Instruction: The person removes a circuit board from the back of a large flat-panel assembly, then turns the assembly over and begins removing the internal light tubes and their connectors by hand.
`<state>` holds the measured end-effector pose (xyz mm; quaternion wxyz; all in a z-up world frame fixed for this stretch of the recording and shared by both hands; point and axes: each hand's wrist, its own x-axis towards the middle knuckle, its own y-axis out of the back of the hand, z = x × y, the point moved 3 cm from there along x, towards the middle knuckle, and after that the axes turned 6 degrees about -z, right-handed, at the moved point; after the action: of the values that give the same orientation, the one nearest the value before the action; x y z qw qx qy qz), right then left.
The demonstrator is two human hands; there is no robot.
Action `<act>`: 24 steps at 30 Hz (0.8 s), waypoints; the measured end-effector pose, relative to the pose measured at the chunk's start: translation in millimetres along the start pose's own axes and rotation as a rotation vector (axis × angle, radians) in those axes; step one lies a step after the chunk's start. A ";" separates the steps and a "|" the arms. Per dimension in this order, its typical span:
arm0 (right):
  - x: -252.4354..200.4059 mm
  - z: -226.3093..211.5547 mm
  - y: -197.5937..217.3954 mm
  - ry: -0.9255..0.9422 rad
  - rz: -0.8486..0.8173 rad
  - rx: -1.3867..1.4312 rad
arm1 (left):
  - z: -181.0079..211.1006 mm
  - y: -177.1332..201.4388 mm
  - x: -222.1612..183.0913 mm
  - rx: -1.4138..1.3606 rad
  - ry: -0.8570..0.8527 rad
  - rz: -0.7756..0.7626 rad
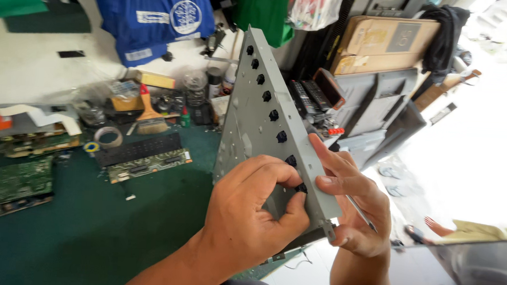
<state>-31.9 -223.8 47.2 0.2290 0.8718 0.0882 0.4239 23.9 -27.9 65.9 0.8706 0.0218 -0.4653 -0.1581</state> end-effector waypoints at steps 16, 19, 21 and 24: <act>45.1 -0.8 -34.3 0.054 -0.050 0.062 | -4.7 58.4 -59.7 0.070 0.309 0.097; 47.8 7.7 -47.2 0.101 -0.075 0.094 | -7.7 69.8 -75.0 0.164 0.341 0.145; 47.2 11.3 -53.2 0.135 -0.058 0.046 | -13.8 76.4 -88.7 0.179 0.409 0.272; 47.8 15.1 -55.9 0.151 -0.059 0.071 | -15.7 75.7 -94.3 0.135 0.381 0.298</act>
<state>12.0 -163.0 46.0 0.2033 0.8421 0.1458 0.4779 7.2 70.1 -4.8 0.9529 0.0404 -0.3004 0.0104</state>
